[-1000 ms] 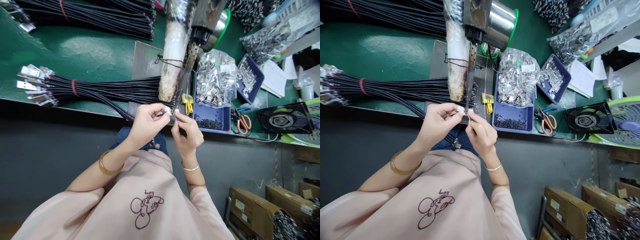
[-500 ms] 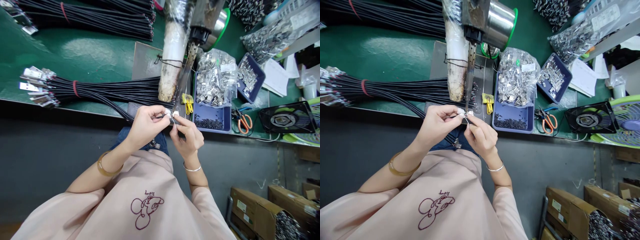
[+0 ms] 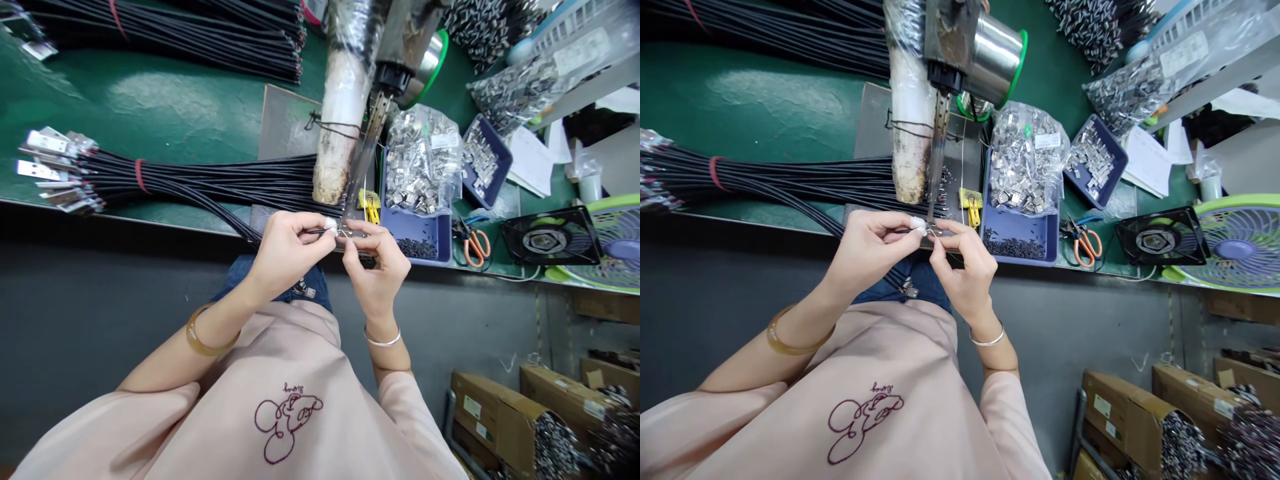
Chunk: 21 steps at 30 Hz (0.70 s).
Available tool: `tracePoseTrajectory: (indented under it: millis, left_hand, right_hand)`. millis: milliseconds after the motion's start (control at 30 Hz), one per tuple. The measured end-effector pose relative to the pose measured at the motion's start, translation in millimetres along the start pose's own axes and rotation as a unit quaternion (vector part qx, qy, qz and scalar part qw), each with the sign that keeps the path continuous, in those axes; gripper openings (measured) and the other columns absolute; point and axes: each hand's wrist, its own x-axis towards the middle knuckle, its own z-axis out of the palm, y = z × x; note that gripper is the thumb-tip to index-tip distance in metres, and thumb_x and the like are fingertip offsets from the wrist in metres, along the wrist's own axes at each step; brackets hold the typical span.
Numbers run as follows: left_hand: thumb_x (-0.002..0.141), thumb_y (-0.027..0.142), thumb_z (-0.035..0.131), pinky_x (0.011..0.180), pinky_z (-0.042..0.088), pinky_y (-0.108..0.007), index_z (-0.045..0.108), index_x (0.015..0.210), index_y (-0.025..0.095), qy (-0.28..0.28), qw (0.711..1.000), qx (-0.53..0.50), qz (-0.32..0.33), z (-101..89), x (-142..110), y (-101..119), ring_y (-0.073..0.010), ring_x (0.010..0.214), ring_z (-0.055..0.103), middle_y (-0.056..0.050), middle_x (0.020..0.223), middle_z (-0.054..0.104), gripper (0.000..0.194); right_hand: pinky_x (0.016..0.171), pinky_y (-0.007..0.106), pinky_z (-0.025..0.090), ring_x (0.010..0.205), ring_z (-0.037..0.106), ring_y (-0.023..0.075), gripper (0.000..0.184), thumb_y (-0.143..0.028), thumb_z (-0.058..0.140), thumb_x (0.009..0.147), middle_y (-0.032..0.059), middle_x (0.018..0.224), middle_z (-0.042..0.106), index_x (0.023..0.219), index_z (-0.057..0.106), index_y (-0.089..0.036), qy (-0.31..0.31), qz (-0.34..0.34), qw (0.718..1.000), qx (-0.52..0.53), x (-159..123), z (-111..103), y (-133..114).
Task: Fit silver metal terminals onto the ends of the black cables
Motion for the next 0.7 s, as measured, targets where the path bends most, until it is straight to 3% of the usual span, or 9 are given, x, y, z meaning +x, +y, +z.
tracePoseTrajectory:
  millis: [233,433,700]
  left_hand:
    - [0.075,0.021,0.064,0.050,0.036,-0.019,0.073,0.071,0.012,0.004,1.000,-0.007,-0.012,1.1,0.8,-0.5,-0.0070,0.052,0.042,0.000,0.060,0.057,0.013]
    - [0.072,0.019,0.064,0.047,0.032,-0.018,0.075,0.073,0.013,0.025,1.000,-0.009,0.000,1.2,1.8,5.1,-0.0057,0.050,0.035,0.002,0.056,0.052,0.013]
    - [0.072,0.017,0.061,0.046,0.023,-0.019,0.068,0.062,0.012,-0.026,0.999,0.028,0.001,-2.2,1.7,3.4,-0.0048,0.050,0.031,0.003,0.054,0.045,0.013]
  right_hand:
    - [0.079,0.032,0.064,0.091,0.076,0.0160,0.008,-0.017,0.064,0.090,0.0027,0.104,0.076,0.084,0.064,-0.022,-0.004,0.035,0.999,0.028,1.7,2.2,4.0]
    - [0.083,0.035,0.064,0.098,0.074,0.0178,0.010,-0.013,0.066,0.087,0.0028,0.101,0.077,0.084,0.066,-0.023,0.002,-0.002,1.000,0.003,5.4,0.4,-0.3]
    - [0.080,0.032,0.064,0.095,0.075,0.0160,0.010,-0.012,0.065,0.088,0.0034,0.104,0.077,0.086,0.063,-0.022,-0.018,0.008,0.999,0.028,-0.5,-3.2,1.7]
